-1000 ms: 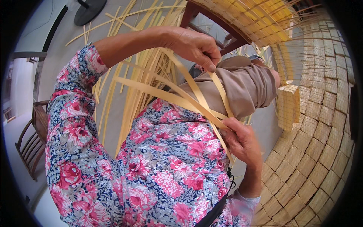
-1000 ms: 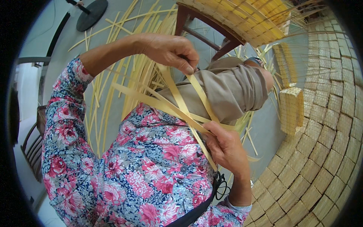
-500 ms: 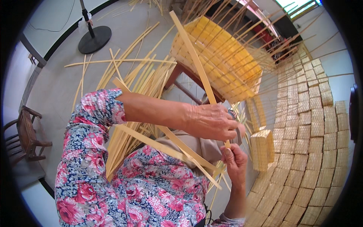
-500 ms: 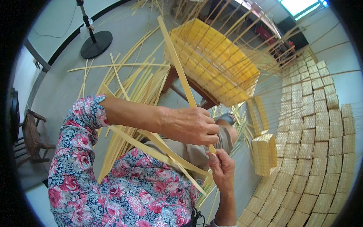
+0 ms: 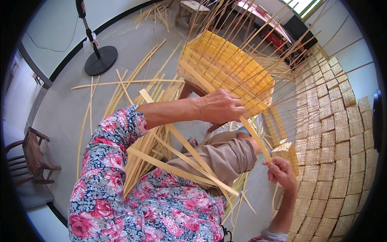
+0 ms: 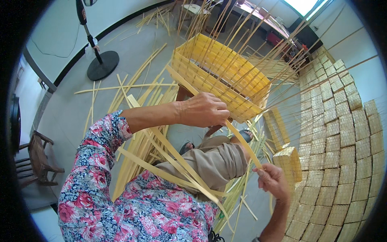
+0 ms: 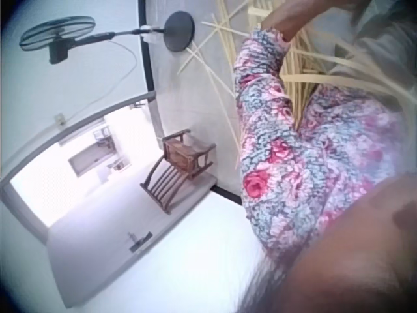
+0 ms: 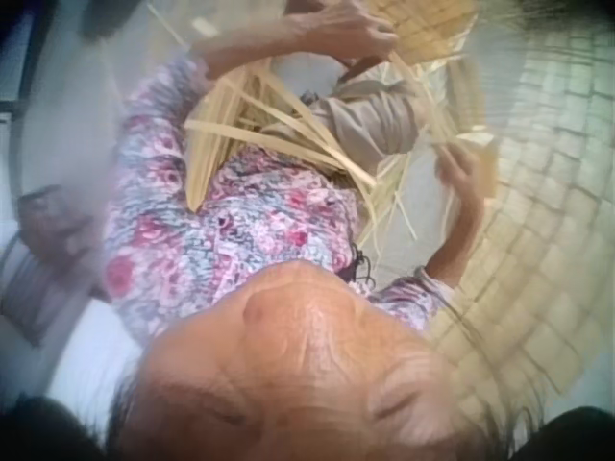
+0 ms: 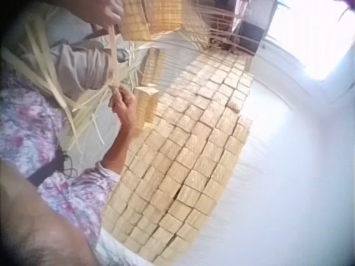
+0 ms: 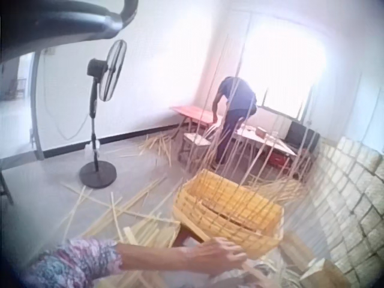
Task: The person weaves a rectangular basket by hand, interlacing thin bamboo strips through a pre-formed frame. They repeatedly pull strips through the weave, adjust tension, and occasionally reposition the basket on a stool to continue the pattern.
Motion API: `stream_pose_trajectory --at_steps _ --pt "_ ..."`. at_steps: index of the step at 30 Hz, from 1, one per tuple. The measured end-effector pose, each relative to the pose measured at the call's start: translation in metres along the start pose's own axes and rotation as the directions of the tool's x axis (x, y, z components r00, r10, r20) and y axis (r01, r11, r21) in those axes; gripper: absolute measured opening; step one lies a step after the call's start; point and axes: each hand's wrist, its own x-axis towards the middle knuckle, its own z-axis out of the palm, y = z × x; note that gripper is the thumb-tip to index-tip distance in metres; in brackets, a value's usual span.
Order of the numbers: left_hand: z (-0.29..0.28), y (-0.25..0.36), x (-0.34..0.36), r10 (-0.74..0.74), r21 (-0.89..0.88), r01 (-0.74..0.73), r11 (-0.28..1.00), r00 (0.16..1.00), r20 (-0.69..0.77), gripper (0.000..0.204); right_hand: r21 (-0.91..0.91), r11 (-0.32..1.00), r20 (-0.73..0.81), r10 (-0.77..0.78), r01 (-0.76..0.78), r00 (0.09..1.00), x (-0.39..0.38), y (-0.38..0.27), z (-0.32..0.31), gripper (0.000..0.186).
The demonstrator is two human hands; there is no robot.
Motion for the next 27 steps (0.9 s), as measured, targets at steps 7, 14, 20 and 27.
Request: stream_pose_trajectory --at_steps 7,14,20,27 --pt "-0.055 -0.075 -0.032 -0.535 -0.232 0.482 0.845 0.766 -0.356 0.033 -0.611 0.773 -0.221 -0.373 0.17 0.901 -0.004 -0.023 -0.09 0.011" --pt "-0.096 -0.127 -0.024 -0.664 -0.331 0.578 0.746 0.687 -0.295 0.039 -0.728 0.59 -0.093 -0.588 0.348 0.803 0.041 -0.04 -0.017 0.009" --pt "-0.142 -0.109 0.017 -0.626 -0.56 0.374 0.739 0.689 -0.365 0.026 -0.776 0.494 -0.073 -0.689 0.393 0.721 0.126 -0.024 0.024 0.005" --pt "-0.126 -0.087 0.036 -0.59 -0.242 0.552 0.798 0.797 -0.129 0.042 -0.714 0.592 -0.309 -0.745 0.373 0.592 0.2 -0.03 0.047 0.009"
